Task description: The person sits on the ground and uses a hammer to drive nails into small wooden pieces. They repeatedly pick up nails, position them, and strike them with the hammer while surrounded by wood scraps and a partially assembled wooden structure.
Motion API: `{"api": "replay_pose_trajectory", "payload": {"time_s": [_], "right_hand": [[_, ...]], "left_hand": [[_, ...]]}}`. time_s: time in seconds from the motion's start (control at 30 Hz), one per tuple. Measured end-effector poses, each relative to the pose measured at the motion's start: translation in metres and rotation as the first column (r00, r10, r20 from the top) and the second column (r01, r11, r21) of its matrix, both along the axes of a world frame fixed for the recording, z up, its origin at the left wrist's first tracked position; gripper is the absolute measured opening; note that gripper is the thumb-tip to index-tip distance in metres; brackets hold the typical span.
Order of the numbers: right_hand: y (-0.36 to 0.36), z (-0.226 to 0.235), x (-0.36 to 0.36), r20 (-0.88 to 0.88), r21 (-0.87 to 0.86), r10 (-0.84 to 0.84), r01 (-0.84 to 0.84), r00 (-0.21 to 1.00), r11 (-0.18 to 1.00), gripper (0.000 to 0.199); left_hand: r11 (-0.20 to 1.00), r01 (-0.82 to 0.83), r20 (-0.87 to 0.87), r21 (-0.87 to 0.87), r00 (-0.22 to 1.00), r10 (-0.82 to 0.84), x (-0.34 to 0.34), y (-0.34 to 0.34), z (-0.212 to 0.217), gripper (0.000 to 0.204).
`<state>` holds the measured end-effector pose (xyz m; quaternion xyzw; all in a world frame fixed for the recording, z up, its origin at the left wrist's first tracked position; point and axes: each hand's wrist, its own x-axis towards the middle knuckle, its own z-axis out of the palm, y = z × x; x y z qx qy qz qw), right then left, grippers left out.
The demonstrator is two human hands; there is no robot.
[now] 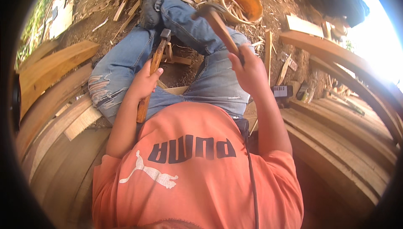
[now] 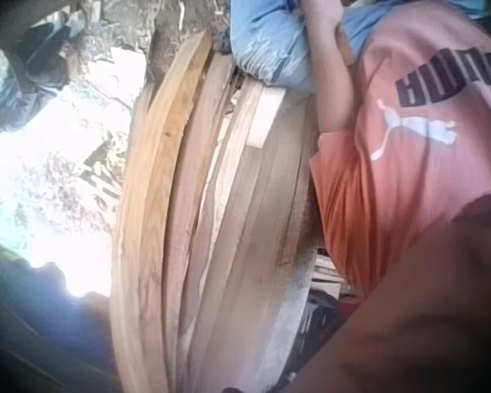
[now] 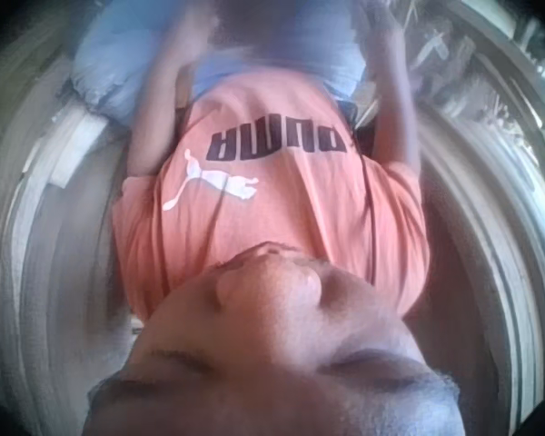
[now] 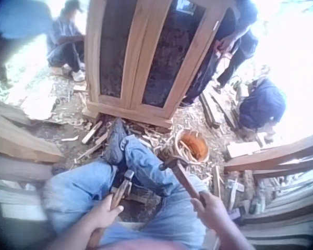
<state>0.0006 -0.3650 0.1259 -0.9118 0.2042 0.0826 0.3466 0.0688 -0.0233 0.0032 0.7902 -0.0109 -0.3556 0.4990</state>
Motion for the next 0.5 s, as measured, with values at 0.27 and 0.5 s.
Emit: {"api": "replay_pose_trajectory", "payload": {"time_s": [0.27, 0.5], "right_hand": [[0.043, -0.002, 0.054, -0.029, -0.268, 0.347, -0.342, 0.937, 0.901, 0.036], [0.053, -0.032, 0.042, 0.128, -0.231, 0.344, -0.309, 0.93, 0.922, 0.037]], "left_hand": [[0.995, -0.075, -0.042, -0.062, 0.996, 0.073, -0.002, -0.01, 0.008, 0.04], [0.996, -0.084, -0.054, -0.036, 0.995, 0.082, -0.004, -0.006, 0.004, 0.044]]}}
